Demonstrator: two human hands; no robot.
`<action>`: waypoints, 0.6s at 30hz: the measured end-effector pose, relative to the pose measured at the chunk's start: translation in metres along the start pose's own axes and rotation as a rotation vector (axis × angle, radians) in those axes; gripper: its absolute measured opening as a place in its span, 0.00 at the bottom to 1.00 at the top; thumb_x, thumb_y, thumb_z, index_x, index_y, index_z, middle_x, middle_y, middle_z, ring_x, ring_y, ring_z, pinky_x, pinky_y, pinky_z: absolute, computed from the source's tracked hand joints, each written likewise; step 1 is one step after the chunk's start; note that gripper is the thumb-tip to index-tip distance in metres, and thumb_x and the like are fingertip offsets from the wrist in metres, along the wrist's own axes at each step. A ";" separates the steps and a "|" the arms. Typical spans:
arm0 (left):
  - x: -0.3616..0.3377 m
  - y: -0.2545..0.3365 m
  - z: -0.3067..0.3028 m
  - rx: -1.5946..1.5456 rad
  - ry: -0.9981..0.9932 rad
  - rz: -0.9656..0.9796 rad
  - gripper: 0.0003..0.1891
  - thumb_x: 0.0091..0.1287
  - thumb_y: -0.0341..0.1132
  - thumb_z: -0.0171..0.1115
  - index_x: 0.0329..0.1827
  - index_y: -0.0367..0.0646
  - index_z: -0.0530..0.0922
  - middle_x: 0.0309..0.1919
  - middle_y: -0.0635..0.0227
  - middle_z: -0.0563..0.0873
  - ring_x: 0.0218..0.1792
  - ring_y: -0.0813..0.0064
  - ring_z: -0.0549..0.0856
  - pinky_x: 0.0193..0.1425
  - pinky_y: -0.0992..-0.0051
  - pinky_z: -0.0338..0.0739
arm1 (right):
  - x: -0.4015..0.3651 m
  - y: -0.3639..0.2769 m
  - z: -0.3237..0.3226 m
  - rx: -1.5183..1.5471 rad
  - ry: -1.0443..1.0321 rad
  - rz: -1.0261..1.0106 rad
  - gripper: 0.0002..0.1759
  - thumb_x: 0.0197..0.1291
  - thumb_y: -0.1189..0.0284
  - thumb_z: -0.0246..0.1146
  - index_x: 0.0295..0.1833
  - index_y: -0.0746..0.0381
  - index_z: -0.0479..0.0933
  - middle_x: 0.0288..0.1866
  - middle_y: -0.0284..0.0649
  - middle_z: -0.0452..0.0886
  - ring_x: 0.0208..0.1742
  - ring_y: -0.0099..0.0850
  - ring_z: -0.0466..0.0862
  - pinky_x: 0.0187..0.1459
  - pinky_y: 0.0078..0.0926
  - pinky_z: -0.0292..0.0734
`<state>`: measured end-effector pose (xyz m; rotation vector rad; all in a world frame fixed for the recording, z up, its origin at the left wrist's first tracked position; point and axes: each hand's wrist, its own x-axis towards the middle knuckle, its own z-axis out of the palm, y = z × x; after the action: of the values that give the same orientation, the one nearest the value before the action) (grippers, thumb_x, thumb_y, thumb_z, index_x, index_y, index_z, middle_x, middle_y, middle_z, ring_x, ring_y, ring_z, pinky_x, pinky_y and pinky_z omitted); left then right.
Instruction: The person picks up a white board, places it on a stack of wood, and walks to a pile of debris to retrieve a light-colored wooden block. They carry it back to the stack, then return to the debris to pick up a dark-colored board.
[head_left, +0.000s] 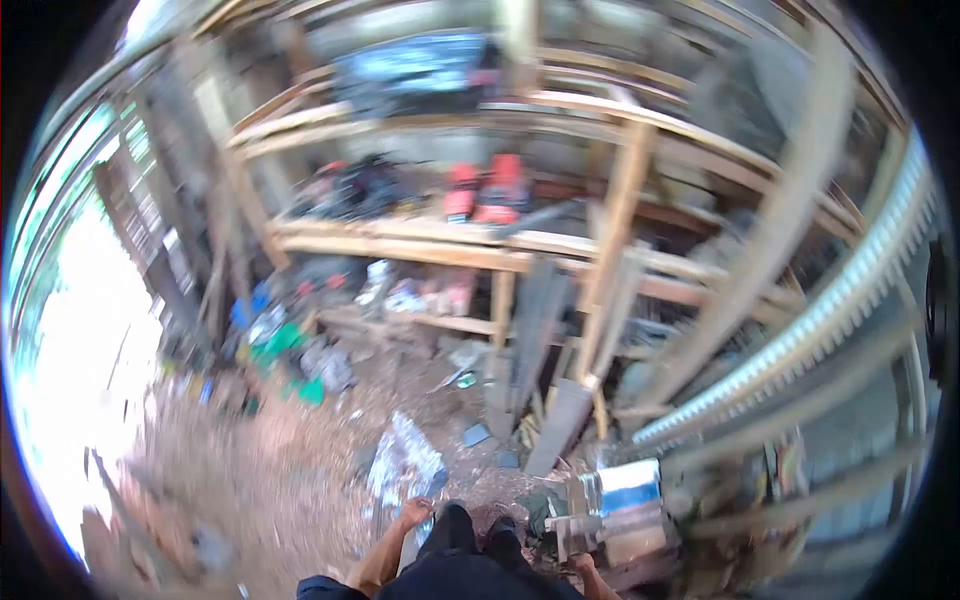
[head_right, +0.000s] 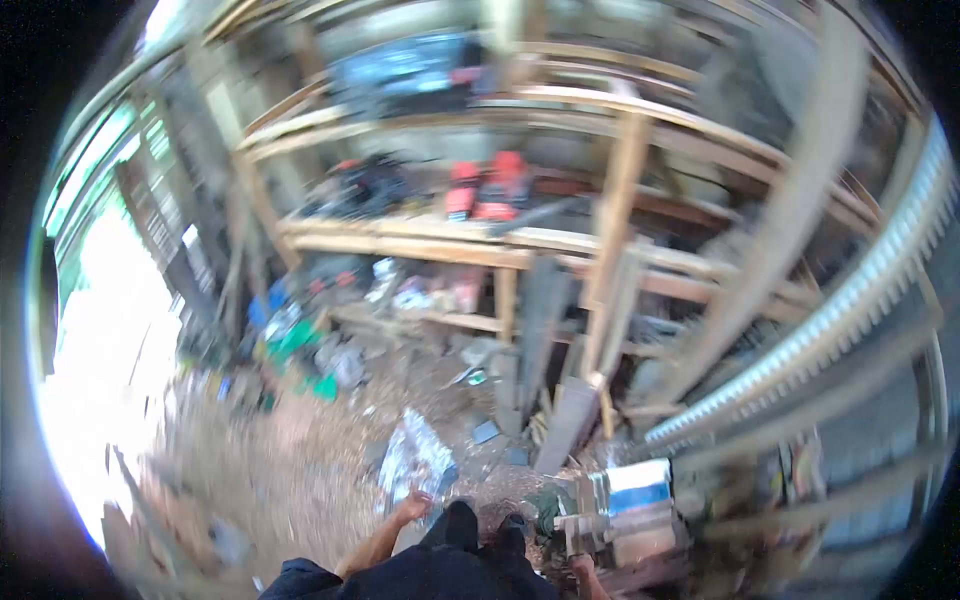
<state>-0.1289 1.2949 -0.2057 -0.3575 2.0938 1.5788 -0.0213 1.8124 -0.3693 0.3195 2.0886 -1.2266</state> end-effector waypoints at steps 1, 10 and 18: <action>-0.025 -0.014 -0.005 -0.224 0.084 -0.027 0.06 0.55 0.31 0.55 0.32 0.38 0.75 0.29 0.62 0.80 0.25 0.75 0.79 0.23 0.77 0.71 | -0.023 -0.084 -0.023 -0.889 -0.215 -0.076 0.15 0.50 0.61 0.54 0.30 0.62 0.77 0.35 0.45 0.79 0.37 0.34 0.80 0.36 0.31 0.75; -0.228 -0.169 -0.016 -0.739 1.059 -0.563 0.08 0.52 0.30 0.52 0.32 0.34 0.75 0.24 0.60 0.79 0.18 0.70 0.77 0.18 0.73 0.70 | 0.042 -0.300 0.030 -0.249 -0.240 0.340 0.12 0.44 0.70 0.54 0.32 0.65 0.77 0.32 0.47 0.79 0.27 0.34 0.79 0.31 0.32 0.73; -0.302 -0.234 -0.053 -0.730 0.899 -0.805 0.15 0.51 0.35 0.52 0.36 0.31 0.75 0.28 0.49 0.80 0.27 0.62 0.81 0.29 0.66 0.76 | 0.098 -0.435 0.216 -0.557 -0.439 -0.188 0.11 0.51 0.74 0.47 0.32 0.63 0.75 0.25 0.43 0.77 0.23 0.32 0.77 0.22 0.30 0.74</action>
<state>0.2276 1.1501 -0.2280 -2.1591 1.3575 1.6950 -0.2255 1.3897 -0.2104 -0.3739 1.9891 -0.6815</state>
